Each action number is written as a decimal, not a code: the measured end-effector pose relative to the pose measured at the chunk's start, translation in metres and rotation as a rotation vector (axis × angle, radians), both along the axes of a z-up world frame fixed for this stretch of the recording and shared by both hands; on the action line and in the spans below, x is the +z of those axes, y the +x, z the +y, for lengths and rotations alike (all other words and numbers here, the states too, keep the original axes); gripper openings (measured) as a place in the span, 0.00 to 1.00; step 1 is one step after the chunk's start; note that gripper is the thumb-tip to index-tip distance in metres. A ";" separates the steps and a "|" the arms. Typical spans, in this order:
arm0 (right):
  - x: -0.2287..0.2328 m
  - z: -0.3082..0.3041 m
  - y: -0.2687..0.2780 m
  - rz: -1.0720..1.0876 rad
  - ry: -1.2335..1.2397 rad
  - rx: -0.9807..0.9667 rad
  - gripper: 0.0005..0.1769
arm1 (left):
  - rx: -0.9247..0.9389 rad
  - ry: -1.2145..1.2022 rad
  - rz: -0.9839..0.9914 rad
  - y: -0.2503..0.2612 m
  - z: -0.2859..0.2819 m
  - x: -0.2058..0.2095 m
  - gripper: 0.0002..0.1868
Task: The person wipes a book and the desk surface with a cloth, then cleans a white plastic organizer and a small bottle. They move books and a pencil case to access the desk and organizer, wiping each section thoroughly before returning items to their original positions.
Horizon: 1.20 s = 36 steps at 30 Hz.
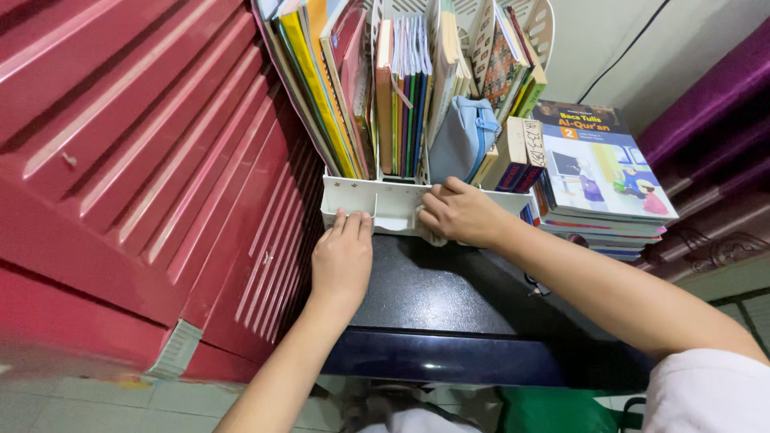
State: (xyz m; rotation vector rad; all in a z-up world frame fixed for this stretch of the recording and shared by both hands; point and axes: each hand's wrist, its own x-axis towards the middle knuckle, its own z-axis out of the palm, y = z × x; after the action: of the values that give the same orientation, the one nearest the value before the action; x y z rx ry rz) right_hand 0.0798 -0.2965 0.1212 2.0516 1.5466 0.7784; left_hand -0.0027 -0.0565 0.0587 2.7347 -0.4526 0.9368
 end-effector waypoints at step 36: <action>-0.030 0.037 0.025 0.024 0.306 0.072 0.08 | -0.100 -0.232 0.128 -0.008 0.007 0.010 0.26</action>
State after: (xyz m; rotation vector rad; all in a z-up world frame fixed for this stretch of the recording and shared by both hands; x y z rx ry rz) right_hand 0.1048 -0.2596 0.0909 2.2339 1.6045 1.0790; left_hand -0.0112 -0.0490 0.0691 2.5184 -0.4236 0.7348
